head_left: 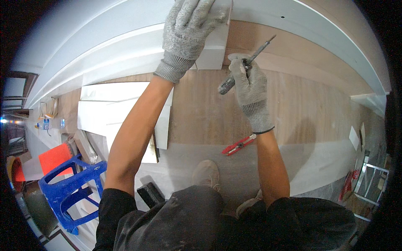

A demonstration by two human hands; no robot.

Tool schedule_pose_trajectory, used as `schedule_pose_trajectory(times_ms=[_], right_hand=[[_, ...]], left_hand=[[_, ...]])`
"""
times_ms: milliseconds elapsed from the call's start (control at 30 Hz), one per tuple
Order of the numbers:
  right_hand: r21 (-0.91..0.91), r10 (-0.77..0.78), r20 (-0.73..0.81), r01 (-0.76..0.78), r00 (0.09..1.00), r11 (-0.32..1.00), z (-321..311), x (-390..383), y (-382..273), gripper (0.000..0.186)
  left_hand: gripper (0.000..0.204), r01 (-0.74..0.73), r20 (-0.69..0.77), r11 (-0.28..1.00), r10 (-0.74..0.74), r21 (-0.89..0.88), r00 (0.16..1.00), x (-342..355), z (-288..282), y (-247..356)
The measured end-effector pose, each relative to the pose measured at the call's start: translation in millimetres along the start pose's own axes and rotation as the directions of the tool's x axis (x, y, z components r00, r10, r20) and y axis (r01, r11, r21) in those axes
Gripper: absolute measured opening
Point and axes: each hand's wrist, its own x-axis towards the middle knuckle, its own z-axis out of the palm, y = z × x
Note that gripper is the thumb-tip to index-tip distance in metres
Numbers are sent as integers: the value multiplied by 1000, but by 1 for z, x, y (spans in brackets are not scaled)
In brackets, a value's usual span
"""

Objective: The person installs white wall panels along a curved wall section. They use a utility knife to trim the edges of the panels for a precise fit and a screwdriver to secure the panels to the wall. The person works methodically, aligning each piece before fastening it.

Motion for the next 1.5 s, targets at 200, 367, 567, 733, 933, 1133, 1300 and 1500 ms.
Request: schedule_pose_trajectory(times_ms=[200, 367, 567, 733, 933, 1133, 1300, 1500], right_hand=[[12, 15, -20, -15, 1000, 1000, 0, 3, -4, 33], [3, -15, 4, 15, 1000, 1000, -3, 7, -6, 34], [-131, -97, 5, 97, 995, 987, -5, 12, 2, 36], [-166, -14, 28, 18, 1000, 986, 0, 2, -13, 39], [-156, 8, 50, -1, 999, 988, 2, 2, -22, 39], [-143, 12, 40, -6, 999, 990, -1, 6, -17, 38], [-152, 30, 44, -23, 999, 988, -3, 3, -28, 39], [-131, 41, 41, -36, 998, 991, -7, -3, -19, 38]], left_hand=[[32, 25, 48, 999, -24, -32, 999, 0, -4, 1], [34, 29, 53, 999, -28, -15, 998, -1, -5, 4], [39, 29, 87, 1000, -29, 4, 996, 0, -5, 5], [46, 11, 147, 998, -20, 62, 989, 0, -14, 8], [41, 57, -24, 997, -56, 47, 998, 7, -12, 19], [32, 135, -186, 988, -118, 80, 976, 18, 2, 32], [29, 198, -208, 979, -185, 43, 961, 19, 6, 35], [32, 243, -236, 970, -237, -6, 942, 23, 4, 44]])
